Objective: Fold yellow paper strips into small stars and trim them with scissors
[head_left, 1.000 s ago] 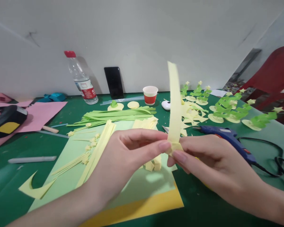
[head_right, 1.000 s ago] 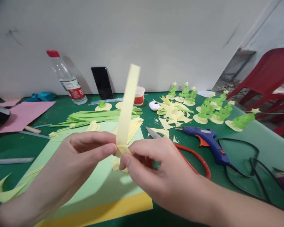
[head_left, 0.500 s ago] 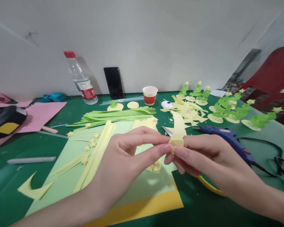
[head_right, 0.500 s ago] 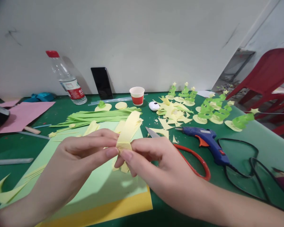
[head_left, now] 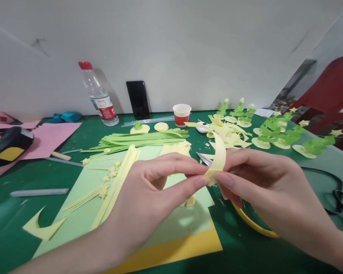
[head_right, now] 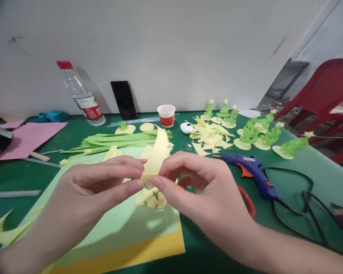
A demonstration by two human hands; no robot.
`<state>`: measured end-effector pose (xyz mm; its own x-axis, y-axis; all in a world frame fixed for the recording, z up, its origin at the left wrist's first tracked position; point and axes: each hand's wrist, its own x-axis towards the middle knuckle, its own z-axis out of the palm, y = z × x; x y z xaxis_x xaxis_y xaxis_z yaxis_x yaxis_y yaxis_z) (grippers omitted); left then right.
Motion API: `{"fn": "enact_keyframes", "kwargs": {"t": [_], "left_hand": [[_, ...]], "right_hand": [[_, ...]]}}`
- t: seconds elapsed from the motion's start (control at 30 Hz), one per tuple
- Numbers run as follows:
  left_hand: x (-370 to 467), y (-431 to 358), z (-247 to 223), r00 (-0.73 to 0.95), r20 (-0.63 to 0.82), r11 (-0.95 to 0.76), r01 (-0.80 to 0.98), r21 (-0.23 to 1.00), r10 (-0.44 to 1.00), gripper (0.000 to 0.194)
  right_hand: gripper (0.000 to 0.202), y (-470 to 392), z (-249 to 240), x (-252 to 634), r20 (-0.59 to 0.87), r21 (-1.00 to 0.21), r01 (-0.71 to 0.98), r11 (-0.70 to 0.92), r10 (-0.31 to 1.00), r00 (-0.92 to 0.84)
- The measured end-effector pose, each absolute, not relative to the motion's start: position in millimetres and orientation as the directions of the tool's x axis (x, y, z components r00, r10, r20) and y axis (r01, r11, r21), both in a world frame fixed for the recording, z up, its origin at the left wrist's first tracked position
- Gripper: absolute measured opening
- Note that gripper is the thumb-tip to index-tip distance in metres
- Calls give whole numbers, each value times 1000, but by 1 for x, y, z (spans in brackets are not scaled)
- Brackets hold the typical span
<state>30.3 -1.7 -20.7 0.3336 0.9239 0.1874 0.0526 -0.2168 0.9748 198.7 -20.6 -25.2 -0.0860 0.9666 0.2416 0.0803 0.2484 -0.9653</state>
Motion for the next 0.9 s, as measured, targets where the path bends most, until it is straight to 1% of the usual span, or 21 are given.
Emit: {"fn": "enact_keyframes", "kwargs": {"t": [0.1,0.13,0.17,0.3,0.37,0.4,0.57,0.7,0.8,0.9], "left_hand": [[32,-3,-21,340,183,-235,117,965,922,9],[32,-4,-21,360,197,-267,156,951,912,6],[33,-4,-21,393,220,-316,199,928,893,8],[35,-6,-23,539,336,-560,329,760,773,25],[35,-6,-25,570,371,-625,349,699,733,31],[34,-6,-26,583,377,-640,346,686,720,33],[30,-4,-28,637,366,-644,275,714,678,31],[27,-5,-28,685,396,-676,192,711,612,28],[25,-6,-29,661,392,-650,192,736,639,33],[26,-6,-30,621,438,-671,198,714,650,29]], "right_hand": [[17,-22,-27,200,229,-973,16,230,972,-58],[19,-22,-27,200,211,-978,-15,210,976,-47],[20,-22,-27,199,183,-982,-50,181,982,-43],[21,-21,-26,196,27,-980,-198,3,992,-119],[21,-21,-25,194,-34,-967,-244,-78,983,-180],[21,-21,-25,193,-53,-960,-260,-105,978,-200],[21,-25,-27,194,-110,-940,-287,-186,959,-262],[21,-26,-28,195,-101,-930,-308,-200,946,-308],[21,-26,-28,195,-103,-926,-317,-207,944,-314],[22,-27,-28,195,-124,-929,-303,-212,950,-285]]}}
